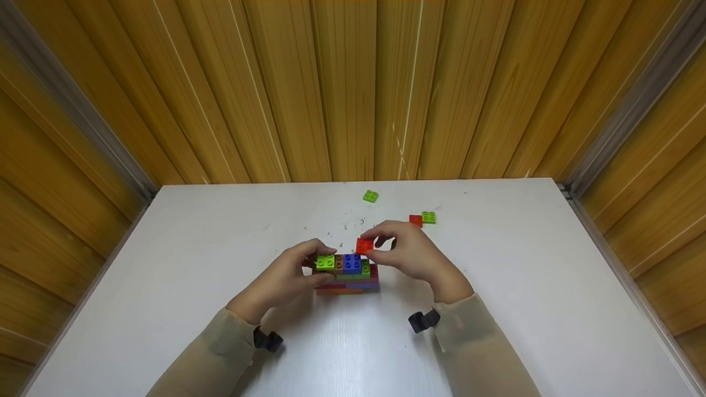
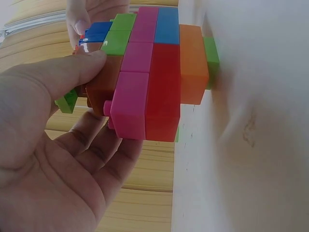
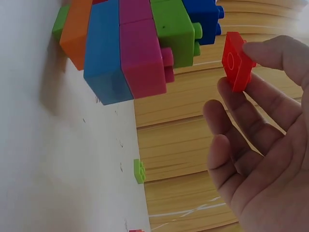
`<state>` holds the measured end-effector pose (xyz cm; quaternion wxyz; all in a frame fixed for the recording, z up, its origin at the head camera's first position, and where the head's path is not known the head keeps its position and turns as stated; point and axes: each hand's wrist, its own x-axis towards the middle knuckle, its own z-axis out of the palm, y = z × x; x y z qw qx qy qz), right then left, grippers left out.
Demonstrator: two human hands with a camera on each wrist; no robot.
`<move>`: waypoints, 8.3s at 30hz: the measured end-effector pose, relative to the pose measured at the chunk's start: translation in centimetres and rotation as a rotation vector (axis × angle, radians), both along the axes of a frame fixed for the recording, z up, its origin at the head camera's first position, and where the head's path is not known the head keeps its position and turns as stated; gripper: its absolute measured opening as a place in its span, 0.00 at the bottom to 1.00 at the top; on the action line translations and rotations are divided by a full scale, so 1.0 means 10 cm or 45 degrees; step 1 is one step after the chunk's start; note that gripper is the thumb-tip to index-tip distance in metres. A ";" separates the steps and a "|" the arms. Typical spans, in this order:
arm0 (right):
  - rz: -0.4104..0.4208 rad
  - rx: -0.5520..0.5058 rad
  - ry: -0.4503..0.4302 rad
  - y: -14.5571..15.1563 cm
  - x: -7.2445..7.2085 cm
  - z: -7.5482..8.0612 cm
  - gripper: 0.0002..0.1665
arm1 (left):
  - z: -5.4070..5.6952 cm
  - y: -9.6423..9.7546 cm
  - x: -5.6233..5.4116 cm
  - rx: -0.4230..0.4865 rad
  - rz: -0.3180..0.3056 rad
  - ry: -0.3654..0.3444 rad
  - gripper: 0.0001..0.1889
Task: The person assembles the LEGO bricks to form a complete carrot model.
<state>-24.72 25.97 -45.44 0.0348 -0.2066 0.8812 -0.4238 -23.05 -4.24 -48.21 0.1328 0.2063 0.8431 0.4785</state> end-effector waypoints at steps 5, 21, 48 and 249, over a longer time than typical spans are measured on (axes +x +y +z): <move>0.075 0.017 0.023 -0.03 0.01 0.00 0.17 | -0.01 -0.01 0.00 0.010 -0.015 0.021 0.19; 0.182 -0.009 0.001 -0.04 0.07 -0.01 0.16 | -0.02 -0.01 0.02 0.020 -0.020 0.022 0.20; 0.155 -0.011 -0.025 -0.11 0.10 0.01 0.14 | -0.01 -0.01 0.02 0.033 -0.025 0.030 0.20; 0.019 -0.102 0.039 -0.35 0.18 -0.04 0.10 | -0.07 0.01 -0.02 -0.026 -0.037 0.140 0.21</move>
